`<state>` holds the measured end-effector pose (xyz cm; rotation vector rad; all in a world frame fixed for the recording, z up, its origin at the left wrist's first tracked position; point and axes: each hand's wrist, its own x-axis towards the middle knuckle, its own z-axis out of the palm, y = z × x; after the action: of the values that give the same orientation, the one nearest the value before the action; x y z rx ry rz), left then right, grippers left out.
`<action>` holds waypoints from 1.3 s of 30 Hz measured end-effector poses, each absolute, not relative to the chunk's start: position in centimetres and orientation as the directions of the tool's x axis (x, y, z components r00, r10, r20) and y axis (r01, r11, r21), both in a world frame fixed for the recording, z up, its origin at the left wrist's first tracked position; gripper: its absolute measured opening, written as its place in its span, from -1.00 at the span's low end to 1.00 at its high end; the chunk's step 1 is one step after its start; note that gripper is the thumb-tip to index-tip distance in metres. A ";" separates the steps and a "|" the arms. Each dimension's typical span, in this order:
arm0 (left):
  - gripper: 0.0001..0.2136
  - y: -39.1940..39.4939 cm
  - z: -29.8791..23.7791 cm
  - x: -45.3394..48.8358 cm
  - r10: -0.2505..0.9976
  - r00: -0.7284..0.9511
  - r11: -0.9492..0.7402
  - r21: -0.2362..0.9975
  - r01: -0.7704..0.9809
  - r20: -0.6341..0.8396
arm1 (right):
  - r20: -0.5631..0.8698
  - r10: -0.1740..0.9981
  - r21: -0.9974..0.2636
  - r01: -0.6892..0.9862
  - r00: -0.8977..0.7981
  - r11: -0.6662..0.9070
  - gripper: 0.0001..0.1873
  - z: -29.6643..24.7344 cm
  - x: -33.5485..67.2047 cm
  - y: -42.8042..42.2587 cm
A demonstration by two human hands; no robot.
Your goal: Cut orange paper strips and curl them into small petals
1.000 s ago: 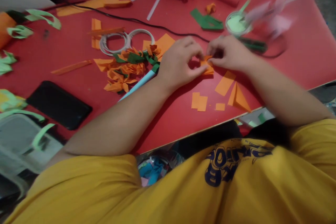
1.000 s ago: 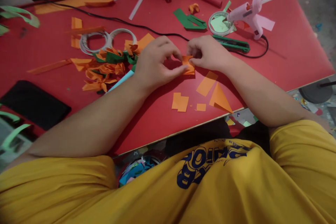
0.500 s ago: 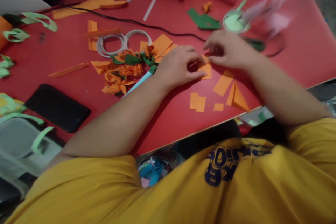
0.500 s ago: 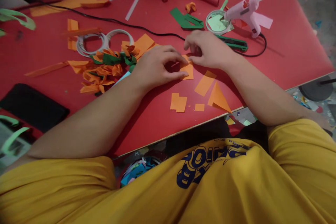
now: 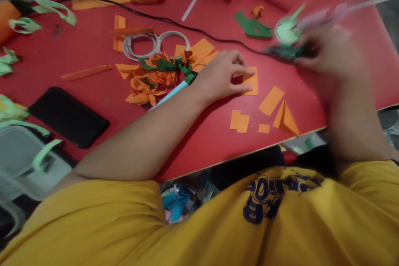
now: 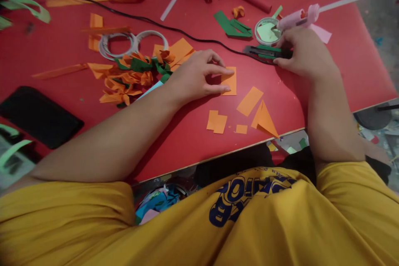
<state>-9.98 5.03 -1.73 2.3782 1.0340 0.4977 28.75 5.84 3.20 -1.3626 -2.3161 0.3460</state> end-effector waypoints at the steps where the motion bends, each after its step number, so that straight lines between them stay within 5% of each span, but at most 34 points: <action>1: -0.59 5.0 -1.6 -10.0 0.749 0.651 -0.591 0.565 0.576 0.121 | 0.203 0.889 -0.444 0.770 -0.411 0.458 -0.72 4.0 28.3 5.3; 6: -0.60 4.9 -1.3 -10.0 0.752 0.648 -0.590 0.566 0.576 0.124 | 0.148 0.872 -0.561 0.686 -0.466 0.463 -0.69 5.9 26.4 3.9; 13: -0.61 4.9 -1.3 -9.9 0.760 0.636 -0.579 0.579 0.574 0.129 | 0.087 0.824 -0.453 0.714 -0.560 0.534 -0.79 5.5 22.9 2.1; 22: -0.60 4.7 -1.3 -9.8 0.790 0.602 -0.544 0.582 0.604 0.115 | 0.040 0.777 -0.485 0.668 -0.628 0.565 -0.67 5.7 22.4 2.2; 39: -0.57 4.9 -1.4 -10.0 0.783 0.611 -0.546 0.603 0.582 0.119 | 0.071 0.752 -0.449 0.652 -0.655 0.610 -0.80 5.6 22.3 1.9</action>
<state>-10.02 4.91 -1.39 2.3210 1.0760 0.5168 22.33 1.86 5.62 -1.1506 -2.5843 0.5710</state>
